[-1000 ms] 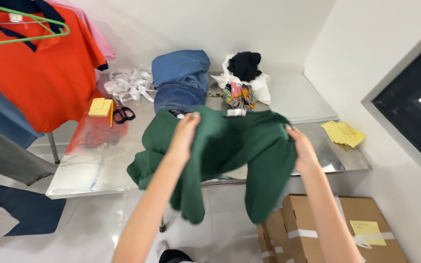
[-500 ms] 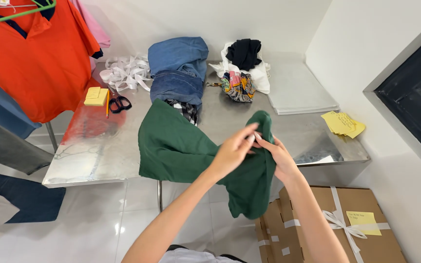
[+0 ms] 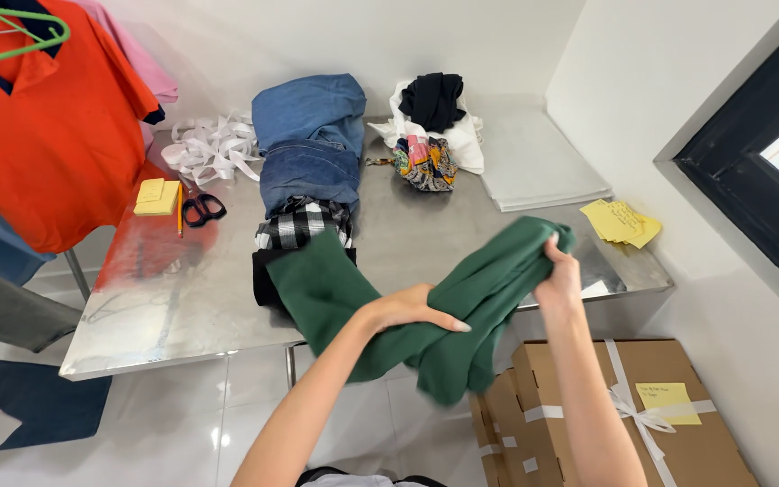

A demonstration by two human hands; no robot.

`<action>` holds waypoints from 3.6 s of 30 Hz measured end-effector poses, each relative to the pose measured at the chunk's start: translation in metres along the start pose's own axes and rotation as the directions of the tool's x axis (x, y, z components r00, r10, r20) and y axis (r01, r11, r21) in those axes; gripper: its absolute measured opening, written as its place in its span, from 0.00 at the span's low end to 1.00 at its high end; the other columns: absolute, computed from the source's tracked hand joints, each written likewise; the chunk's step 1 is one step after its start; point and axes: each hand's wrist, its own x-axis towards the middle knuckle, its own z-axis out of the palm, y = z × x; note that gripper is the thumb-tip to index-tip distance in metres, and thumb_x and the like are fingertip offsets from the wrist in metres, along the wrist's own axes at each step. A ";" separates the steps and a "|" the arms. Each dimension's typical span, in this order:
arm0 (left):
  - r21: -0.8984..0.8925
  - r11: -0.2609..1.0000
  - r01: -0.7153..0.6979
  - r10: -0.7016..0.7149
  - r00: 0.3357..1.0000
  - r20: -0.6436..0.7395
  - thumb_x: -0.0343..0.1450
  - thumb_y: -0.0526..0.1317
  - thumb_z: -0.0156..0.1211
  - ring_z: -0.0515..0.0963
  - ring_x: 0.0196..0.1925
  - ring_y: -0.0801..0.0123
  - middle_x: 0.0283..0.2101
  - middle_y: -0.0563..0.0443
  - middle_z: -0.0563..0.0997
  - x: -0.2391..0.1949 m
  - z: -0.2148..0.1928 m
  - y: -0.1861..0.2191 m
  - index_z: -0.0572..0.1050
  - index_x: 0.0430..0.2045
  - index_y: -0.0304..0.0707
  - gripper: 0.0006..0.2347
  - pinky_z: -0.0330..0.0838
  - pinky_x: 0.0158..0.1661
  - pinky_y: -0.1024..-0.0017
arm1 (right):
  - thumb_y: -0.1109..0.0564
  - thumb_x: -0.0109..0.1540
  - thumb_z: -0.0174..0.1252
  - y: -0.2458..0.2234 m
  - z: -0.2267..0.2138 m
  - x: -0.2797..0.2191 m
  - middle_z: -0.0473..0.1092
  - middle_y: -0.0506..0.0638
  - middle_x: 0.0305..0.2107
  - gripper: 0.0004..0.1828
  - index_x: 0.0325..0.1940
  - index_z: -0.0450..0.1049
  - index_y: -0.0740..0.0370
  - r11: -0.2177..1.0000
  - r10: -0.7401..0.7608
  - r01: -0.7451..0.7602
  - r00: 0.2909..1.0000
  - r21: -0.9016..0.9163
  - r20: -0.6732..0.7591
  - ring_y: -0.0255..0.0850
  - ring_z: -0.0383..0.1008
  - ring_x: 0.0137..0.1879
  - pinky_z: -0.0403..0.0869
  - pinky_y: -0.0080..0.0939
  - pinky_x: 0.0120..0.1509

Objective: The person removes a green shirt, an orange shirt, and a pink shirt from hangers on a clothing rack. They fold each shirt by hand on a metal table and place them into a stack. The person then places a folded black garment into a clear plastic bag and seals it.

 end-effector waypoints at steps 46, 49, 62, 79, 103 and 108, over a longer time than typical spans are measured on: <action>-0.901 0.433 -0.039 0.013 0.999 -0.037 0.65 0.71 0.57 0.78 0.59 0.48 0.60 0.36 0.76 0.059 -0.018 -0.073 0.69 0.63 0.44 0.39 0.73 0.60 0.54 | 0.34 0.51 0.67 0.010 0.122 -0.188 0.63 0.59 0.69 0.53 0.77 0.59 0.47 0.266 0.715 -0.133 0.691 -0.955 0.103 0.61 0.63 0.71 0.65 0.65 0.70; -0.724 0.687 0.065 -0.056 0.998 0.037 0.62 0.70 0.58 0.69 0.67 0.54 0.67 0.39 0.68 0.024 -0.012 -0.027 0.60 0.70 0.45 0.43 0.62 0.67 0.59 | 0.33 0.55 0.63 0.005 0.110 -0.181 0.60 0.59 0.69 0.49 0.76 0.57 0.48 0.162 0.792 0.036 0.591 -0.986 0.152 0.60 0.61 0.72 0.63 0.58 0.74; 0.802 0.570 -0.178 0.223 0.973 0.058 0.47 0.75 0.57 0.48 0.76 0.38 0.76 0.43 0.47 0.058 0.005 -0.061 0.64 0.64 0.38 0.53 0.54 0.63 0.31 | 0.36 0.60 0.61 0.062 0.053 -0.096 0.72 0.54 0.44 0.24 0.50 0.72 0.54 0.601 0.753 -0.549 0.633 -0.581 0.181 0.54 0.75 0.51 0.75 0.52 0.56; -0.347 0.905 -0.248 -0.005 0.806 -0.592 0.73 0.45 0.62 0.83 0.39 0.69 0.35 0.50 0.85 0.147 -0.069 -0.173 0.83 0.40 0.41 0.10 0.77 0.42 0.67 | 0.46 0.67 0.58 0.051 0.087 -0.064 0.75 0.61 0.37 0.20 0.57 0.73 0.61 0.816 0.298 -0.134 0.931 -0.562 0.212 0.53 0.80 0.48 0.79 0.53 0.48; -0.609 0.757 -0.237 -0.161 0.835 -0.526 0.77 0.45 0.52 0.75 0.60 0.59 0.60 0.46 0.73 0.338 -0.201 -0.095 0.73 0.52 0.39 0.14 0.72 0.54 0.58 | 0.50 0.60 0.71 0.059 0.100 0.224 0.70 0.60 0.55 0.31 0.63 0.69 0.62 0.873 -0.118 0.037 0.983 -0.487 -0.137 0.50 0.70 0.62 0.70 0.53 0.64; -0.627 0.730 -0.272 -0.173 0.813 -0.555 0.77 0.45 0.51 0.81 0.54 0.63 0.56 0.48 0.80 0.332 -0.216 -0.076 0.77 0.49 0.42 0.12 0.77 0.48 0.67 | 0.48 0.63 0.69 0.071 0.112 0.312 0.63 0.65 0.63 0.37 0.68 0.61 0.65 0.894 -0.142 0.111 0.989 -0.435 -0.039 0.57 0.62 0.71 0.64 0.57 0.73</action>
